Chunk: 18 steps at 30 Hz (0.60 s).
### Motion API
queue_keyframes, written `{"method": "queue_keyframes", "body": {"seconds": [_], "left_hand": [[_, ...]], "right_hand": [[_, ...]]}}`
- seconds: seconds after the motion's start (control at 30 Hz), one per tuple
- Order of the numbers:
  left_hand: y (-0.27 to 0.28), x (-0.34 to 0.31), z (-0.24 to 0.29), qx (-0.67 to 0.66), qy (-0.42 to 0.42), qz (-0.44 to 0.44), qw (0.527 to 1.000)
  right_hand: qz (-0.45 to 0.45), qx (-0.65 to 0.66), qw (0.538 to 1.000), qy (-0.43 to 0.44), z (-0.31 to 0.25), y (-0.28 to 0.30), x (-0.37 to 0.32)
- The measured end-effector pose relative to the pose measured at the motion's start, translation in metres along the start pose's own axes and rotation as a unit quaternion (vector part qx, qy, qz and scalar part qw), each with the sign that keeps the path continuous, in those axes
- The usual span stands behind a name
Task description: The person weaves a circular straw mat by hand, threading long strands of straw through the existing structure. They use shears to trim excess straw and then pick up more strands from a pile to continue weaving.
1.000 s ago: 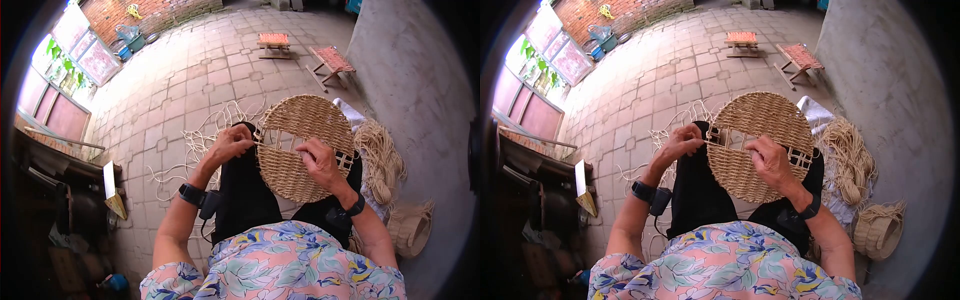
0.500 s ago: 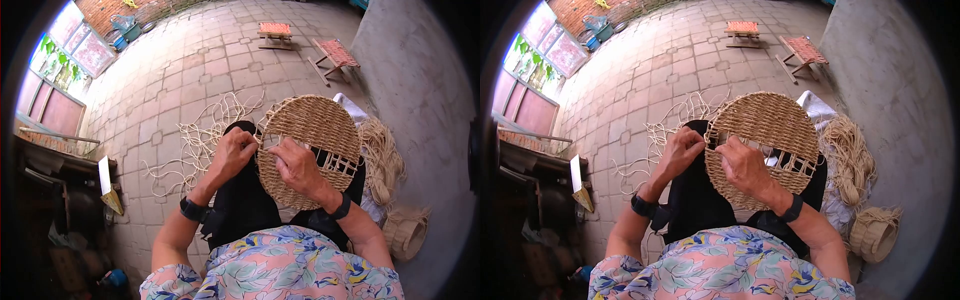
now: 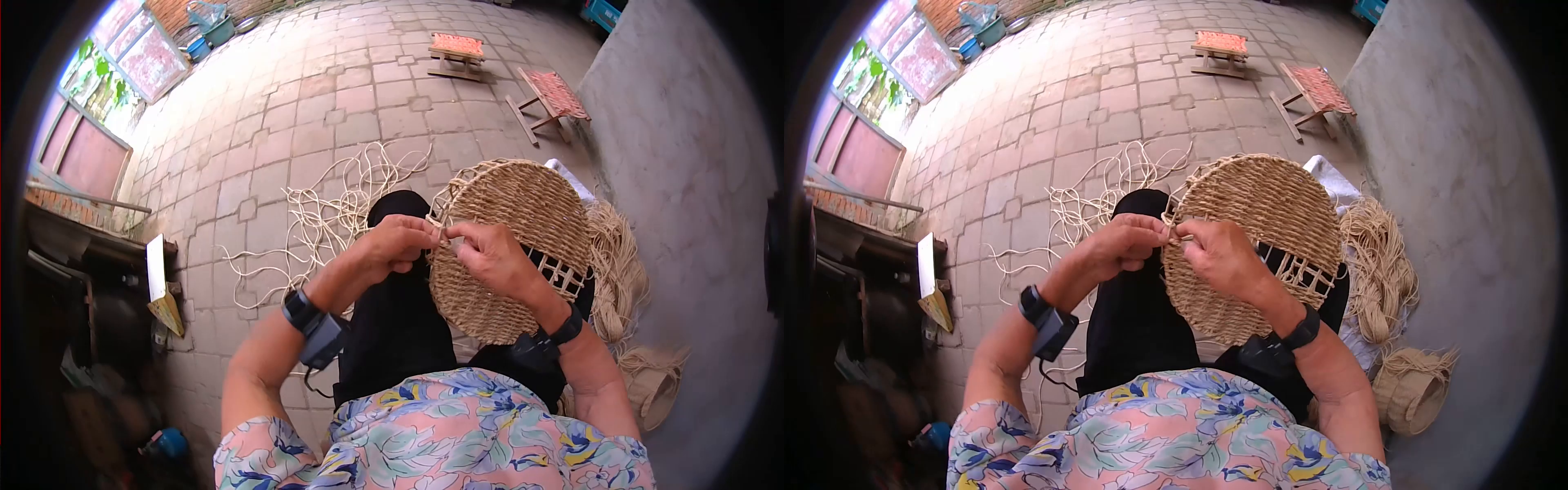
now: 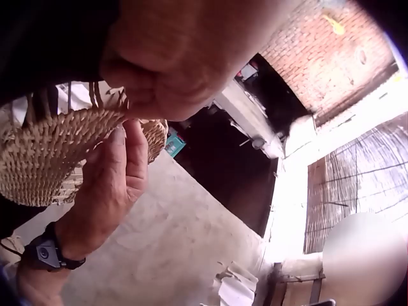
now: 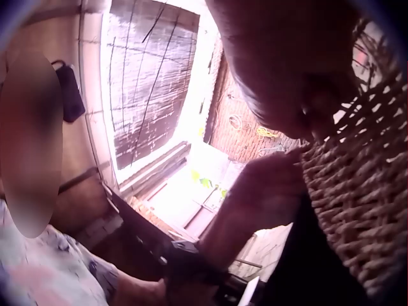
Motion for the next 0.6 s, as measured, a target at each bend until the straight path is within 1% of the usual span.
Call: {"method": "queue_keyframes", "body": {"seconds": [0.03,0.07,0.1,0.17,0.2,0.27,0.4,0.47,0.5,0.53,0.57,0.6], "left_hand": [[0.001,0.002,0.001,-0.005,0.034,-0.019,0.999],[-0.001,0.003,0.002,-0.003,0.049,-0.01,0.999],[0.0,0.004,0.002,-0.008,0.047,-0.01,0.999],[0.001,0.006,0.001,-0.018,0.055,-0.028,0.998],[0.0,0.006,0.0,-0.021,0.052,-0.032,0.998],[-0.002,0.006,-0.004,-0.034,0.04,-0.022,0.998],[0.0,0.01,-0.011,-0.056,0.029,-0.049,0.997],[-0.001,0.009,-0.012,-0.029,0.008,-0.043,0.999],[-0.002,0.007,-0.012,-0.029,0.008,-0.046,0.999],[-0.004,0.003,-0.012,-0.015,-0.016,-0.024,0.999],[-0.006,0.0,-0.013,0.0,-0.039,-0.003,0.999],[-0.008,-0.002,-0.015,0.002,-0.036,-0.007,0.999]], "right_hand": [[-0.029,0.035,0.998,-0.032,0.0,0.0,0.002],[-0.057,0.07,0.994,-0.066,0.0,0.0,0.004],[-0.061,0.065,0.994,-0.065,-0.001,-0.001,0.005],[-0.122,0.133,0.966,-0.184,-0.003,-0.001,0.008],[-0.122,0.128,0.967,-0.183,-0.005,0.0,0.01],[-0.129,0.185,0.946,-0.233,-0.008,0.001,0.014],[-0.12,0.168,0.948,-0.24,0.0,-0.003,0.014],[-0.117,0.15,0.959,-0.208,0.003,-0.004,0.013],[-0.115,0.149,0.96,-0.21,0.001,-0.003,0.012],[-0.071,0.066,0.989,-0.113,-0.002,-0.002,0.011],[-0.026,-0.018,0.999,-0.016,-0.007,0.0,0.01],[-0.023,-0.019,0.999,-0.02,-0.013,-0.001,0.006]]}}
Point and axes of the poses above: each hand's wrist, its own x-axis towards the middle knuckle, its own y-axis out of the back of the hand, z = x × y, the point moved 1 cm from there along x, towards the middle knuckle, and after that the axes turned 14 degrees about z, right-handed, at the moved point
